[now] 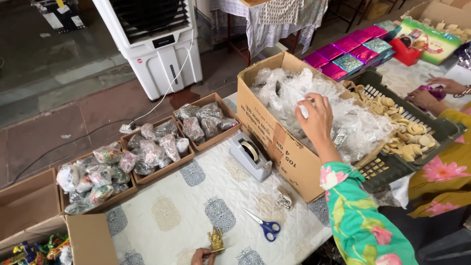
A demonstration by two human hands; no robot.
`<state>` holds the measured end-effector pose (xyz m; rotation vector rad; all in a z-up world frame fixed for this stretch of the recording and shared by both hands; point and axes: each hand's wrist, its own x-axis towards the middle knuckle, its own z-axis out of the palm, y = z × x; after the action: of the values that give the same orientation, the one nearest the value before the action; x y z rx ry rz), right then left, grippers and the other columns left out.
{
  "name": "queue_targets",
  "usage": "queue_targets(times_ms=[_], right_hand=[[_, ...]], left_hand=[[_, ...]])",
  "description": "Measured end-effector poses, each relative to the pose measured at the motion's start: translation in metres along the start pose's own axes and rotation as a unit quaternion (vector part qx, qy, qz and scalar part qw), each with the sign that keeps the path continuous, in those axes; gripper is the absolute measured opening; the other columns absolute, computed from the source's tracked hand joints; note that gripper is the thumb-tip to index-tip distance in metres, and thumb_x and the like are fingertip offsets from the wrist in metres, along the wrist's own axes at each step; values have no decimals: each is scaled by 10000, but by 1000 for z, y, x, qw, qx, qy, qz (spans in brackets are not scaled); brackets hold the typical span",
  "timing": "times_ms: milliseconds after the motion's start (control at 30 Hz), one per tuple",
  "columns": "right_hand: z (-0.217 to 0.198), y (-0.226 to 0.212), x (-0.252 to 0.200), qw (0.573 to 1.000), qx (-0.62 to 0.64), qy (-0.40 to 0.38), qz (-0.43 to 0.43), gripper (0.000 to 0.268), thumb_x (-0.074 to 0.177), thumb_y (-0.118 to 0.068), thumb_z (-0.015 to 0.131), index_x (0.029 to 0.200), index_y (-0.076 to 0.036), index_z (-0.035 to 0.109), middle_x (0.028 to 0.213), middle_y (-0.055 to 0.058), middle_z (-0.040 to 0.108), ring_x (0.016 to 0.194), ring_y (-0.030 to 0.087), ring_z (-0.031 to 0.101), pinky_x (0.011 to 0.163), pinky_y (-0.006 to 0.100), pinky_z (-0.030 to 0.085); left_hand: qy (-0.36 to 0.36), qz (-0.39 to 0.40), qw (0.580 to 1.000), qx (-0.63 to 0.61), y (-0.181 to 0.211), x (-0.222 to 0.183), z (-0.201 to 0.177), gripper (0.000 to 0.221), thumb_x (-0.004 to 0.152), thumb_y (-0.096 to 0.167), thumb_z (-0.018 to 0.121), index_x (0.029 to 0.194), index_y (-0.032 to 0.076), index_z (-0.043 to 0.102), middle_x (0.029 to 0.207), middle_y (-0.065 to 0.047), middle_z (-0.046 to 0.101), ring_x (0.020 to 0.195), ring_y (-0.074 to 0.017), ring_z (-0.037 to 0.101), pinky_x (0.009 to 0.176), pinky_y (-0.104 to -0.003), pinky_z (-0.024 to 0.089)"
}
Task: The person wraps small decorative figurines in bubble wrap by hand, folding the wrap around each item, and places the wrapped figurines into cardboard boxes on the table. They occasionally reach into a large box of bubble wrap to pull out fresh material and use scissors to cut the wrap.
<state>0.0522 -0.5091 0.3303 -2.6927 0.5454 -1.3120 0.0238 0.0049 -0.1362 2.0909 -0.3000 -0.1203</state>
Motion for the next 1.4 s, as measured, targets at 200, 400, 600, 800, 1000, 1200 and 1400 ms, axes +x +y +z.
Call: queue_targets(times_ms=[200, 400, 600, 800, 1000, 1200, 1400], right_hand=[[20, 46, -13, 990, -97, -102, -1, 191, 742, -115, 812, 933, -114, 817, 1050, 50, 776, 1087, 305, 616, 925, 427, 479], [-12, 20, -2, 990, 49, 133, -24, 250, 934, 89, 684, 1118, -57, 770, 1148, 85, 738, 1054, 285, 666, 939, 389, 526], [-18, 9, 3, 980, 94, 175, -9, 210, 940, 127, 650, 1063, -24, 727, 1116, 98, 720, 1040, 302, 675, 909, 396, 529], [-9, 22, 2, 987, 107, 53, 112, 225, 1003, -51, 676, 1222, -101, 689, 1214, 98, 673, 937, 309, 674, 837, 393, 529], [29, 56, -21, 974, 25, -197, 110, 535, 789, -390, 856, 1244, -159, 699, 1114, 105, 705, 850, 313, 702, 760, 432, 542], [47, 89, -24, 950, 108, -229, 183, 361, 843, -183, 714, 1198, -170, 780, 1107, 63, 776, 769, 246, 725, 776, 363, 553], [50, 96, -17, 881, 392, -156, 212, 198, 839, -50, 705, 1023, -5, 762, 959, 59, 763, 839, 125, 668, 787, 272, 526]], left_hand=[[-5, 14, 1000, -7, 3, 0, -4, 215, 663, 82, 889, 762, 54, 700, 702, -107, 758, 592, -186, 746, 582, -330, 589], [-13, 29, 999, -29, 11, -3, -10, 227, 672, 64, 896, 771, 47, 693, 726, -96, 755, 619, -172, 746, 590, -302, 594], [-37, 7, 999, -13, 14, -2, -13, 210, 683, 60, 890, 788, 53, 708, 749, -92, 745, 650, -170, 740, 601, -297, 583], [-72, -22, 997, 6, 28, -3, -21, 192, 714, 70, 864, 824, 58, 707, 786, -76, 755, 695, -174, 749, 649, -322, 574], [-64, -33, 997, 12, 35, -3, -23, 191, 712, 69, 864, 827, 58, 712, 807, -68, 756, 699, -172, 748, 654, -321, 575], [-77, -33, 996, 19, 34, -2, -24, 186, 714, 68, 864, 825, 55, 715, 817, -69, 743, 705, -167, 743, 652, -318, 582], [-79, -48, 996, 19, 38, -2, -24, 183, 726, 82, 870, 821, 53, 717, 817, -70, 749, 705, -167, 747, 653, -319, 578]])
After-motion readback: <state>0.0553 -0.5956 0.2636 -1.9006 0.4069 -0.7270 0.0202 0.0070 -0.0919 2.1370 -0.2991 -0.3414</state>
